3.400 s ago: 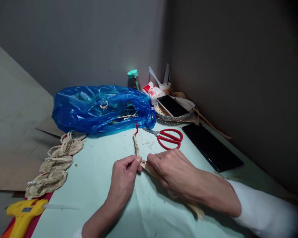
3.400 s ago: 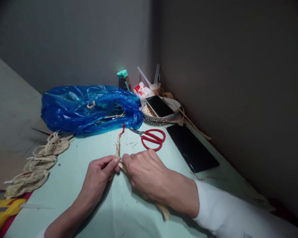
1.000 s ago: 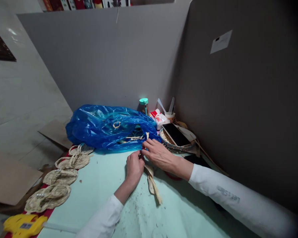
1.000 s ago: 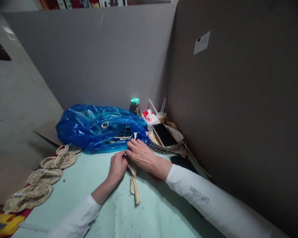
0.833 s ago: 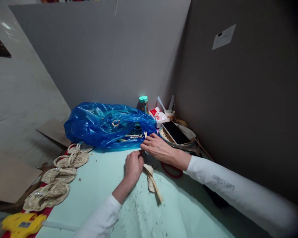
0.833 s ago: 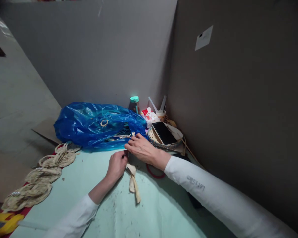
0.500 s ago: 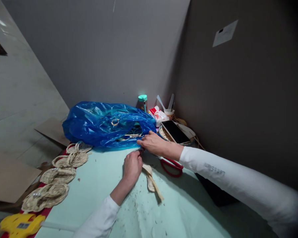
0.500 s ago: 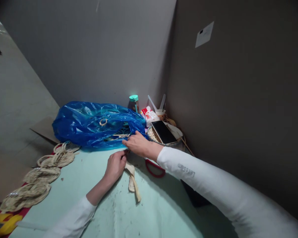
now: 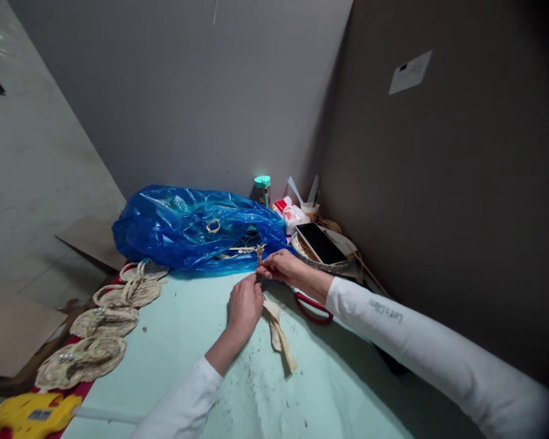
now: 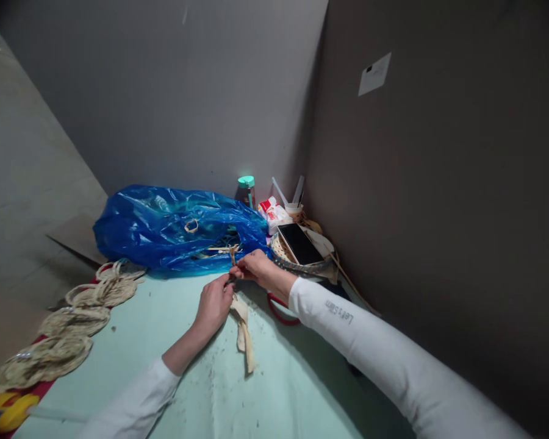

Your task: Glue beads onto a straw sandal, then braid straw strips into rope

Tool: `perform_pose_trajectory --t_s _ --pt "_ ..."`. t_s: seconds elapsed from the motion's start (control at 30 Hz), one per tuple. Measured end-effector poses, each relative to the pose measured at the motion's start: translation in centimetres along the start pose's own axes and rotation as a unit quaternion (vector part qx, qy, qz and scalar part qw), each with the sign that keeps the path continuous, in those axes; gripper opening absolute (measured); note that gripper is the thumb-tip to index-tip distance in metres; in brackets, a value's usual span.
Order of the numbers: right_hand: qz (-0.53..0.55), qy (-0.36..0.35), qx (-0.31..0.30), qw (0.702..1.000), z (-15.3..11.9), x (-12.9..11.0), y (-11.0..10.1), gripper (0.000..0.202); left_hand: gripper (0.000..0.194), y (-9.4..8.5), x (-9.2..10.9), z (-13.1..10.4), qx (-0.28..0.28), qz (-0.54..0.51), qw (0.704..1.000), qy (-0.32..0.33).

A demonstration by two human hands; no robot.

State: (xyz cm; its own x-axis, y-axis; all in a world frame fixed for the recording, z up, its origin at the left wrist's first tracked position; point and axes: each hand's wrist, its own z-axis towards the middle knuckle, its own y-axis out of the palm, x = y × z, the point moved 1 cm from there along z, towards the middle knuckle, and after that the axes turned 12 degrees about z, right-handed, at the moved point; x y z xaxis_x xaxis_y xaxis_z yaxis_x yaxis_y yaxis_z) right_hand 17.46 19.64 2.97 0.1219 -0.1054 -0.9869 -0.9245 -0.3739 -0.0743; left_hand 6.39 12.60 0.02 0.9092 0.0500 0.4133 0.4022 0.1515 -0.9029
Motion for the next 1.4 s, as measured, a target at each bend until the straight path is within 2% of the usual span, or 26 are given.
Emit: perform_pose_trajectory --t_s 0.07,0.2,0.27,0.37,0.57,0.77,0.93,1.4 --pt "-0.017 -0.014 0.024 0.999 -0.7 0.8 0.8 0.025 0.029 0.1 0.0 0.0 -0.002 -0.021 1.000 -0.004" --pt "-0.132 -0.043 0.072 0.988 -1.5 2.1 1.4 0.023 0.027 0.4 0.2 -0.1 -0.007 -0.060 0.998 -0.003" --pt "-0.211 -0.067 0.093 0.971 -1.7 2.2 1.1 0.020 0.027 0.5 0.3 -0.3 -0.008 -0.075 0.997 -0.001" --pt "-0.341 -0.093 0.104 0.930 -2.0 2.1 0.7 0.018 0.028 0.3 0.4 -0.5 -0.008 -0.094 0.995 0.000" --pt "-0.526 -0.096 0.042 0.844 -3.1 1.8 1.0 0.021 0.028 -0.2 0.9 -0.6 -0.007 -0.105 0.994 -0.008" --pt "-0.594 -0.137 -0.025 0.792 -3.9 1.4 1.1 0.020 0.029 -0.7 1.1 -0.5 -0.012 -0.090 0.996 -0.019" --pt "-0.610 -0.158 -0.030 0.776 -4.0 1.1 1.0 0.020 0.030 -0.8 1.2 -0.7 -0.017 -0.068 0.997 -0.028" --pt "-0.618 -0.176 -0.028 0.766 -3.7 1.7 0.7 0.013 0.030 -0.6 1.2 -1.0 -0.032 -0.039 0.998 -0.041"
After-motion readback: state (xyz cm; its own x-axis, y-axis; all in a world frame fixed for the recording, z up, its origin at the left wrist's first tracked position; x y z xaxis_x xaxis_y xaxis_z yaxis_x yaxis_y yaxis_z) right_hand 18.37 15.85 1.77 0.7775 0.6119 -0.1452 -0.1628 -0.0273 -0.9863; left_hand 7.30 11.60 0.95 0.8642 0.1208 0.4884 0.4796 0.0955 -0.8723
